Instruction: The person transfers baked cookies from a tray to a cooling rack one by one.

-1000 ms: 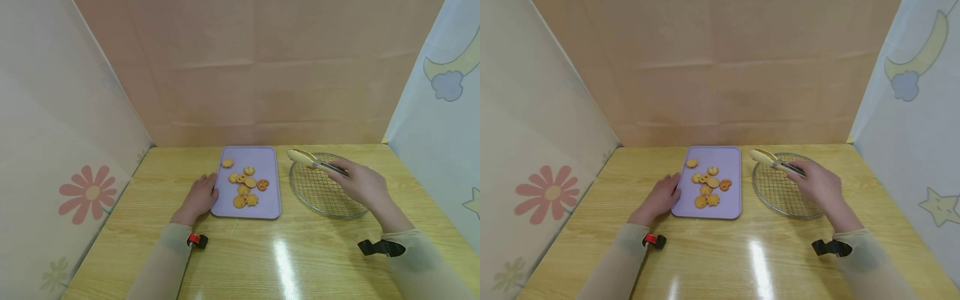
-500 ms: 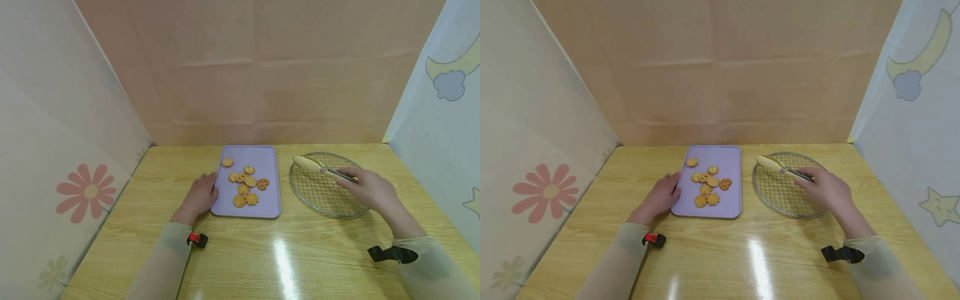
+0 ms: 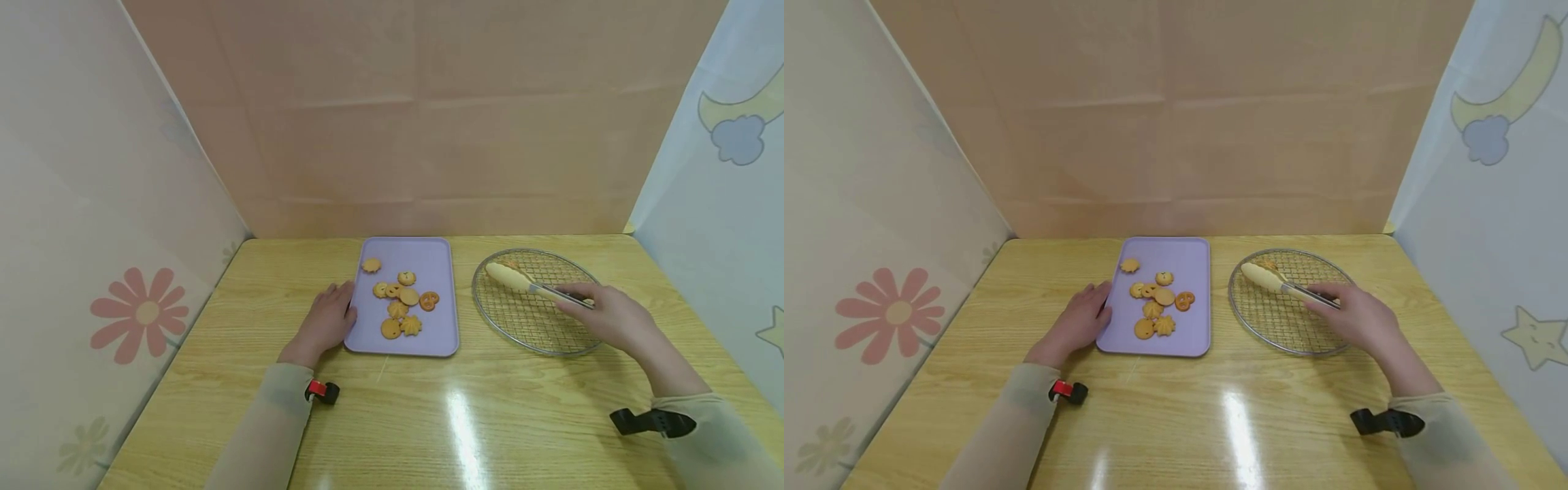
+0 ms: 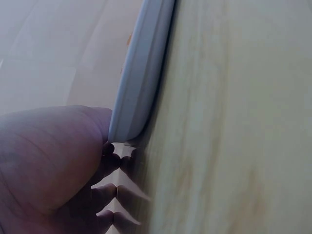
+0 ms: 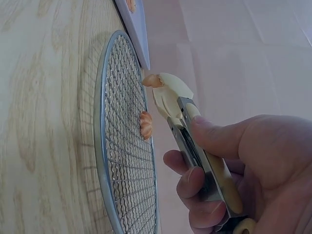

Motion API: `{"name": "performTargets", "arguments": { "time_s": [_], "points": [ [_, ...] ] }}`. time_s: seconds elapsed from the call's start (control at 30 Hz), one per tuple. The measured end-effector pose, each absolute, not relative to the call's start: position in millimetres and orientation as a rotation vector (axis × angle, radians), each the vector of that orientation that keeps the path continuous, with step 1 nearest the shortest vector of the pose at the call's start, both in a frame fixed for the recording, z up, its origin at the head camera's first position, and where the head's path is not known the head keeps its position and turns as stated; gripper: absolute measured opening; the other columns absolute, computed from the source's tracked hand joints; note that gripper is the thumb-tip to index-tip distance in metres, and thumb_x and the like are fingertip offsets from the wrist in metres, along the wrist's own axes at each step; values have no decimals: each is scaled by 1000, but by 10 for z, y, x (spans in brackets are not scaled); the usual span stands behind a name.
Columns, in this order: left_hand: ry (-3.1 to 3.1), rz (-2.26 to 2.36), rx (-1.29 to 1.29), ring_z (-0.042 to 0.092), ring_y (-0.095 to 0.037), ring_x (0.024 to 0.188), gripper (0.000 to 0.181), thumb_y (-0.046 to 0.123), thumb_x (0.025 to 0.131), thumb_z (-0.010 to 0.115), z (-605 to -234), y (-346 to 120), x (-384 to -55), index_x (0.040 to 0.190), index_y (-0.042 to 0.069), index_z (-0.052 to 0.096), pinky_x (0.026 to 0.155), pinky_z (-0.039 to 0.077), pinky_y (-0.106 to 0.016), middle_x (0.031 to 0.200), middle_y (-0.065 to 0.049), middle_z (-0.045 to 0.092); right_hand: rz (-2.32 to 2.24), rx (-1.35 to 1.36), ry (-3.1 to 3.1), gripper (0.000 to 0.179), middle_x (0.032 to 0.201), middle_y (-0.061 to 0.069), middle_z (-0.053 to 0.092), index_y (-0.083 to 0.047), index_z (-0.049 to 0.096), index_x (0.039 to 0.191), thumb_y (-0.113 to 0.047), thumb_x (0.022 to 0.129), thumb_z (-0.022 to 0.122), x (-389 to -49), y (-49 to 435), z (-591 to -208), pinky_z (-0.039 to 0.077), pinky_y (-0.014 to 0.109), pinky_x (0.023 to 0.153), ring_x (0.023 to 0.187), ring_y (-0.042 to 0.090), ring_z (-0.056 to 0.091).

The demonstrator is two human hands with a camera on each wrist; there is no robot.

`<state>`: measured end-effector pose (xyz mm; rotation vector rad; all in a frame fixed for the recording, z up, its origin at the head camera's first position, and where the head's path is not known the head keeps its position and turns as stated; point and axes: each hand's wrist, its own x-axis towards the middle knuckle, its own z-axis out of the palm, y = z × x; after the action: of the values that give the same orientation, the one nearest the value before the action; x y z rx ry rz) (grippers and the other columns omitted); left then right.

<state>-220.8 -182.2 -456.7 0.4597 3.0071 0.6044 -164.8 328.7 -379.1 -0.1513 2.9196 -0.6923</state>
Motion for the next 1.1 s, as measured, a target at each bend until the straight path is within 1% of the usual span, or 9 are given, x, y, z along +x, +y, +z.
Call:
{"name": "performTargets", "arguments": {
  "time_s": [0.23,0.37,0.6,0.7,0.77,0.87,1.1],
  "points": [
    [3001,596,446,31,-51,161,61,17,114,53,-4590,-1818,-2230,167,-7,38,133,22,-64,171,-23,43,-752,-187,2894,58,144,32,65,-4,60,156,-45,115,60,-1660,3318,-3834,52,68,85,129,60,59],
    [2982,595,429,28,-50,162,62,20,115,53,-4581,-1814,-2227,169,-5,36,134,19,-62,173,-22,40,-762,-182,2886,59,145,32,64,-3,60,156,-45,115,60,-1664,3335,-3856,52,69,87,131,60,58],
    [2997,599,447,31,-51,161,60,17,114,53,-4578,-1816,-2216,167,-7,39,133,22,-64,171,-23,42,-765,-184,2869,61,150,35,59,-1,59,157,-45,115,59,-1672,3363,-3878,52,69,88,133,61,55],
    [2998,603,449,31,-51,161,60,16,114,53,-4575,-1816,-2209,167,-7,39,133,22,-64,171,-24,43,-773,-181,2858,62,151,35,58,0,58,157,-45,115,60,-1674,3365,-3881,52,63,87,130,56,58],
    [2995,599,448,31,-51,161,60,17,114,52,-4575,-1816,-2204,167,-7,38,133,22,-63,171,-23,42,-772,-175,2854,62,151,35,58,0,58,157,-45,114,60,-1676,3365,-3882,51,57,85,124,50,60],
    [2993,600,446,31,-50,161,60,17,114,53,-4576,-1814,-2204,167,-7,38,133,21,-63,171,-23,42,-760,-165,2854,64,150,36,59,1,57,158,-46,114,60,-1674,3370,-3879,49,53,82,117,45,60],
    [2992,600,442,30,-50,162,61,18,114,53,-4556,-1815,-2204,168,-6,38,133,21,-62,172,-23,43,-727,-147,2867,65,147,39,59,2,56,158,-46,114,61,-1655,3398,-3856,53,64,84,124,55,60]
  ]
}}
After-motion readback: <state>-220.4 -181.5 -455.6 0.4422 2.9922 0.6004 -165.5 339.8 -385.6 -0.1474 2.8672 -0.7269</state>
